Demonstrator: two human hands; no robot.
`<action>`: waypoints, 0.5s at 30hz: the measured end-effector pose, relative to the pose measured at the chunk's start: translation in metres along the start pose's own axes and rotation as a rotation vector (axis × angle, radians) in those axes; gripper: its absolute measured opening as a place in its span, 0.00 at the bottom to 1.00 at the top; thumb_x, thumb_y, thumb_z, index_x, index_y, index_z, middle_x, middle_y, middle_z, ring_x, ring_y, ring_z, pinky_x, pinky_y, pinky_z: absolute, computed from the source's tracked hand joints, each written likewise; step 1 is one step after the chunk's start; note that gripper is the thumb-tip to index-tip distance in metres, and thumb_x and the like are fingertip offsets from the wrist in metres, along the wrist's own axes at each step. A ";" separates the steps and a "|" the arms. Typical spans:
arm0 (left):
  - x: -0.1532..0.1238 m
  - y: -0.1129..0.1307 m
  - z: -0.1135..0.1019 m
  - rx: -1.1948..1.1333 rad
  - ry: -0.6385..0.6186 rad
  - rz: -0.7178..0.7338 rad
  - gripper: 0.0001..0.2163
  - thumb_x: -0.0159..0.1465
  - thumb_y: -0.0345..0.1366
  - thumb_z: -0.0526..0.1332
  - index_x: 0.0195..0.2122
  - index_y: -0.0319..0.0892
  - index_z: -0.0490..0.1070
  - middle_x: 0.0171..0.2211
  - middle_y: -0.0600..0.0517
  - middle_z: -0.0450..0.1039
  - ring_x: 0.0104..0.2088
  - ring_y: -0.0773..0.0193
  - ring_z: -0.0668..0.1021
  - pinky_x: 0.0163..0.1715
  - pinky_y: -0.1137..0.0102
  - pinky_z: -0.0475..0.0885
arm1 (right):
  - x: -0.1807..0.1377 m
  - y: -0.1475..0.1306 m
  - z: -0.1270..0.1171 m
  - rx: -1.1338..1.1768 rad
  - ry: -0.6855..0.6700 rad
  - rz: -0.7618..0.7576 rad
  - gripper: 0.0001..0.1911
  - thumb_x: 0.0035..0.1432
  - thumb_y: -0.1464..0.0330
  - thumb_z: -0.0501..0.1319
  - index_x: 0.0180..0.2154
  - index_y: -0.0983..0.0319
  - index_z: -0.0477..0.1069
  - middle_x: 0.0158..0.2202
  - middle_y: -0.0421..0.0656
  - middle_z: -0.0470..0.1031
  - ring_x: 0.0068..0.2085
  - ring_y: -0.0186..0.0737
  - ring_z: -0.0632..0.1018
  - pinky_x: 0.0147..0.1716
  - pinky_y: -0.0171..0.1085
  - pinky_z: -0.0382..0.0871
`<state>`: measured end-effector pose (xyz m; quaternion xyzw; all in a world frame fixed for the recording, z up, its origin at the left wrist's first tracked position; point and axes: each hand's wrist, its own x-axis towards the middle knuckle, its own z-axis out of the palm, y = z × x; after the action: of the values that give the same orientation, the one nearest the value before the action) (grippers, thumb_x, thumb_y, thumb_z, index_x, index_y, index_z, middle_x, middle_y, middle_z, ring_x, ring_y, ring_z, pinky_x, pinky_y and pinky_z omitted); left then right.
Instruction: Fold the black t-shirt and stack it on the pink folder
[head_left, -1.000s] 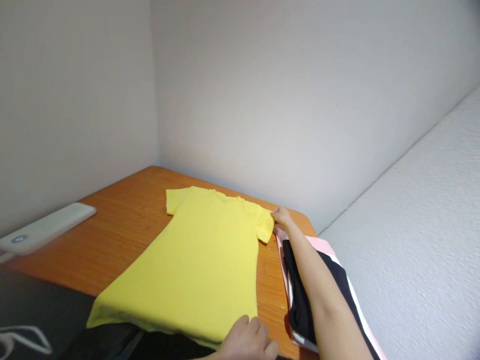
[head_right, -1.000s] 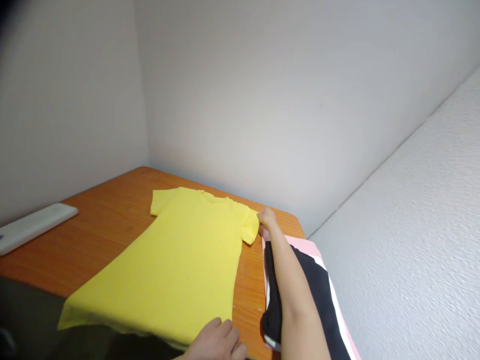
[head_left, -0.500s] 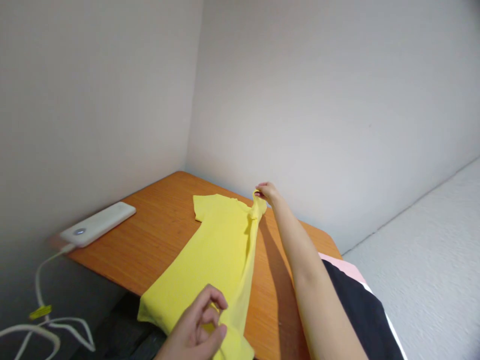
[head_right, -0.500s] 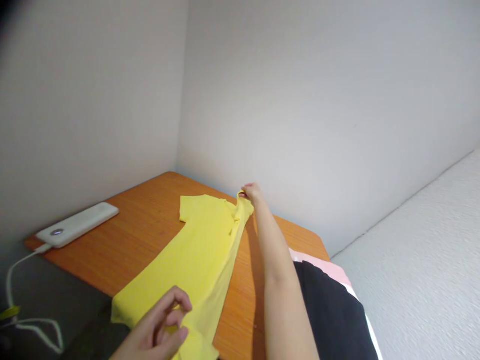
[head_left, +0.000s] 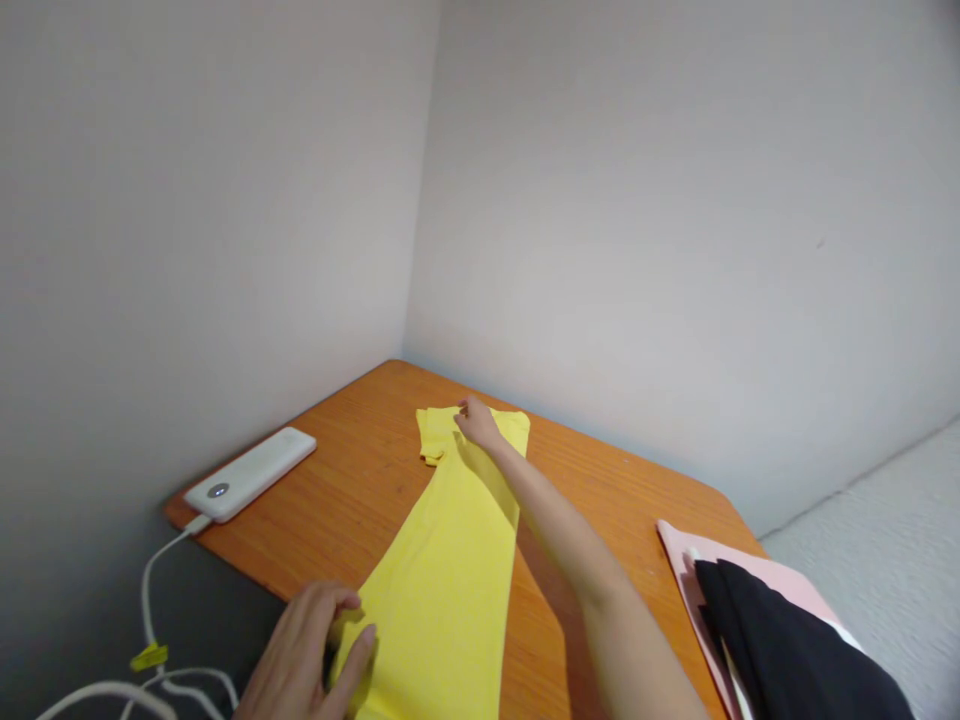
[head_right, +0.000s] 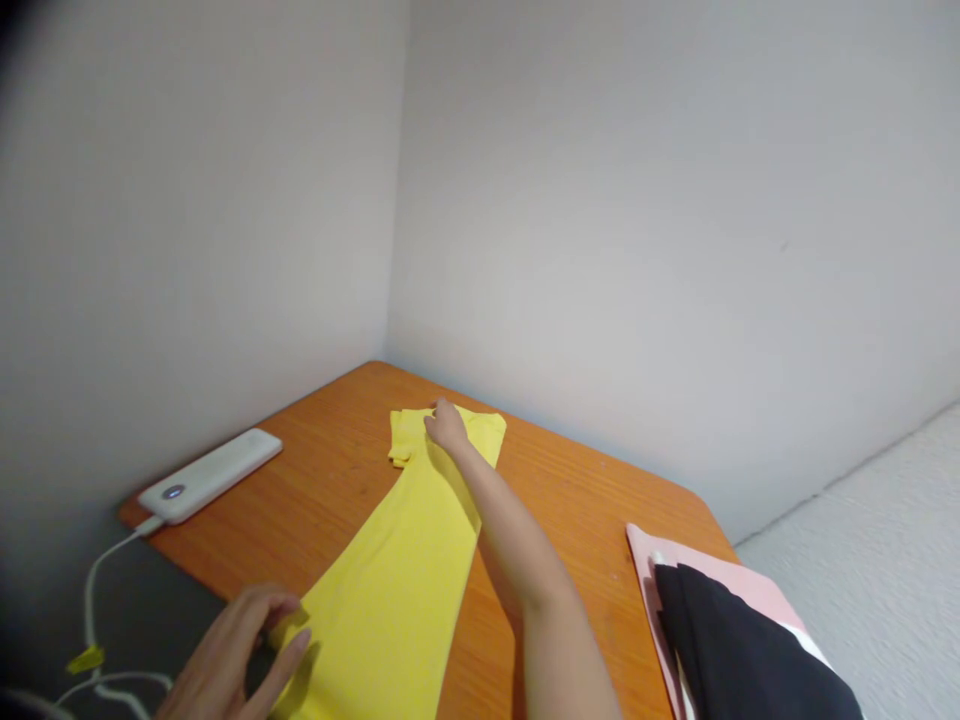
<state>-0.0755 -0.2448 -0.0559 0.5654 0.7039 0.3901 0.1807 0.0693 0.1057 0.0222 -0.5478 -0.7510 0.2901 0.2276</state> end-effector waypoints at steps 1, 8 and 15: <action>0.013 0.011 0.001 0.029 -0.011 0.043 0.16 0.66 0.54 0.57 0.43 0.49 0.73 0.44 0.44 0.77 0.49 0.45 0.79 0.51 0.57 0.74 | -0.007 0.008 0.000 -0.067 0.004 -0.006 0.20 0.68 0.62 0.64 0.59 0.61 0.70 0.61 0.49 0.70 0.58 0.52 0.74 0.57 0.57 0.70; 0.200 0.058 0.033 0.303 -0.096 -0.094 0.19 0.75 0.45 0.50 0.47 0.35 0.74 0.47 0.37 0.78 0.49 0.49 0.80 0.51 0.57 0.73 | -0.059 0.044 0.023 -0.383 -0.075 0.013 0.51 0.63 0.41 0.57 0.73 0.66 0.49 0.76 0.57 0.38 0.75 0.68 0.38 0.69 0.67 0.34; 0.315 0.064 0.075 0.403 -0.153 -0.201 0.17 0.70 0.42 0.63 0.56 0.40 0.72 0.55 0.44 0.74 0.50 0.53 0.79 0.49 0.54 0.77 | -0.075 0.050 0.036 -0.470 -0.040 -0.017 0.53 0.62 0.34 0.43 0.75 0.61 0.42 0.77 0.48 0.34 0.75 0.66 0.35 0.67 0.69 0.24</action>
<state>-0.0739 0.0800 0.0038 0.5451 0.8046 0.1777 0.1547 0.1019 0.0387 -0.0404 -0.5737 -0.8067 0.1162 0.0816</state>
